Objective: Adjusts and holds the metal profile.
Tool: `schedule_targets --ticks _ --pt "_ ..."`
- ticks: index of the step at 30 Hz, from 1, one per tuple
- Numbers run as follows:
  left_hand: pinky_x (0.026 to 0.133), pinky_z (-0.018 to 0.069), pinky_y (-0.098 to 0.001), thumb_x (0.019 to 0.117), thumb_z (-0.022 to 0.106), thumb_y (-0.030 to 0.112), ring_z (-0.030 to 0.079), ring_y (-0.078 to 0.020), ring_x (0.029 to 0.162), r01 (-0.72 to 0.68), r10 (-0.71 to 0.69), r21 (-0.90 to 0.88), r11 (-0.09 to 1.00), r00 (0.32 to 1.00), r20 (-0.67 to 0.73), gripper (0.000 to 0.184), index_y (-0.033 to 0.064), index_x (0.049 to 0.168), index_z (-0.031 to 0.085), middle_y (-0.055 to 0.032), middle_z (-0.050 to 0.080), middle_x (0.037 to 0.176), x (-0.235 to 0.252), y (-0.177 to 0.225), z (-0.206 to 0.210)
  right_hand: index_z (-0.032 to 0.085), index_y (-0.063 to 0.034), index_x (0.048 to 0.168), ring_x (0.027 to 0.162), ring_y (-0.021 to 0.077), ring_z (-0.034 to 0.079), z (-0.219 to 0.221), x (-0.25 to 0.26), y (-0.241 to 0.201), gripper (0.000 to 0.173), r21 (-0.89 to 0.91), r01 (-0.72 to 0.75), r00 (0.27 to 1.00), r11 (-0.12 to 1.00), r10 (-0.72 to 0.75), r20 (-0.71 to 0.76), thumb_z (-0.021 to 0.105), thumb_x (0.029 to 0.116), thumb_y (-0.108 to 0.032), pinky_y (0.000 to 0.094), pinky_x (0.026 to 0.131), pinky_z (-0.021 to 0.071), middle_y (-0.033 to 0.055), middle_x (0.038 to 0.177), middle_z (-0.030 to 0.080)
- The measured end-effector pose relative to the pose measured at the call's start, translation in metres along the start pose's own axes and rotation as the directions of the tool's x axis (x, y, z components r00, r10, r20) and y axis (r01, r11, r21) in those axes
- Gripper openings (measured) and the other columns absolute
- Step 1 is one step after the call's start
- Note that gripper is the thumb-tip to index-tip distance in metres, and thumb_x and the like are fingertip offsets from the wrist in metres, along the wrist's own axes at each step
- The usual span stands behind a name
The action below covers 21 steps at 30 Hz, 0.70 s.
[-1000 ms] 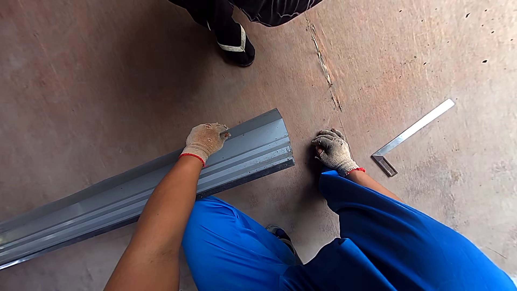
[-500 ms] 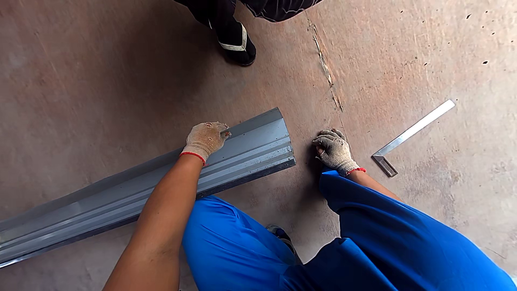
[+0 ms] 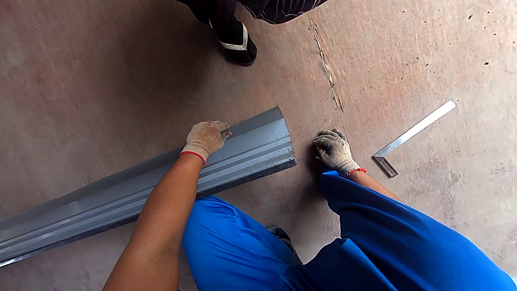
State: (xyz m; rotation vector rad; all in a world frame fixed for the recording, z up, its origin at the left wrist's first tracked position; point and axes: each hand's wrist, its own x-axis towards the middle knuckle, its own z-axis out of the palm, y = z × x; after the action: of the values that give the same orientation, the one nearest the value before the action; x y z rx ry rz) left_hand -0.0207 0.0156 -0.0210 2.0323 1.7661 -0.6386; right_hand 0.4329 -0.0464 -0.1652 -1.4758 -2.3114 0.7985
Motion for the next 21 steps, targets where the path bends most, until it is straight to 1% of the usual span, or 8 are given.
schedule_targets --ticks 5,8,11,14,21 --pt "0.094 0.0535 -0.0590 0.1015 0.062 0.030 0.070 -0.0320 0.112 -0.005 0.005 0.007 1.000 1.000 -0.017 0.025 0.0157 0.119 0.074 -0.0095 0.073 0.121 -0.0008 0.0008 -0.0006 0.078 -0.0201 0.106 0.135 0.0232 0.057 -0.0008 -0.0004 -0.0006 0.030 0.001 -0.001 1.000 1.000 0.001 -0.002 0.053 0.0915 -0.031 0.0551 0.121 0.0304 -0.0005 0.123 0.073" --pt "0.094 0.0531 -0.0589 0.1016 0.061 0.029 0.070 -0.0317 0.112 -0.002 0.002 0.010 1.000 1.000 -0.011 0.025 0.0161 0.119 0.074 -0.0093 0.073 0.121 -0.0003 0.0019 -0.0003 0.077 -0.0191 0.106 0.135 0.0240 0.057 0.0002 -0.0004 -0.0003 0.031 0.007 0.002 1.000 1.000 -0.002 -0.003 0.054 0.0911 -0.032 0.0557 0.121 0.0307 0.0003 0.122 0.074" --pt "0.094 0.0528 -0.0596 0.1010 0.061 0.027 0.069 -0.0320 0.113 0.001 -0.001 0.011 1.000 1.000 -0.004 0.025 0.0155 0.119 0.074 -0.0092 0.073 0.122 -0.0003 0.0018 -0.0008 0.077 -0.0196 0.107 0.135 0.0230 0.056 0.0007 0.0001 0.0005 0.032 0.004 0.009 1.000 1.000 -0.009 -0.001 0.053 0.0913 -0.032 0.0548 0.121 0.0306 -0.0009 0.123 0.074" --pt "0.095 0.0527 -0.0591 0.1011 0.061 0.029 0.069 -0.0313 0.114 0.016 -0.016 0.008 1.000 1.000 0.001 0.026 0.0170 0.120 0.074 -0.0075 0.072 0.124 -0.0001 0.0019 -0.0008 0.077 -0.0199 0.107 0.135 0.0225 0.057 0.0011 -0.0002 0.0019 0.031 0.005 0.010 1.000 1.000 -0.010 0.000 0.053 0.0914 -0.033 0.0546 0.122 0.0303 -0.0014 0.123 0.073" --pt "0.094 0.0531 -0.0593 0.1015 0.060 0.028 0.069 -0.0322 0.112 0.029 -0.029 0.014 0.999 0.999 0.014 0.025 0.0159 0.119 0.074 -0.0086 0.073 0.123 -0.0013 0.0050 -0.0028 0.077 -0.0197 0.107 0.135 0.0225 0.056 0.0012 -0.0003 0.0021 0.031 0.013 0.005 1.000 1.000 -0.005 -0.001 0.053 0.0918 -0.032 0.0550 0.122 0.0300 -0.0009 0.123 0.073"
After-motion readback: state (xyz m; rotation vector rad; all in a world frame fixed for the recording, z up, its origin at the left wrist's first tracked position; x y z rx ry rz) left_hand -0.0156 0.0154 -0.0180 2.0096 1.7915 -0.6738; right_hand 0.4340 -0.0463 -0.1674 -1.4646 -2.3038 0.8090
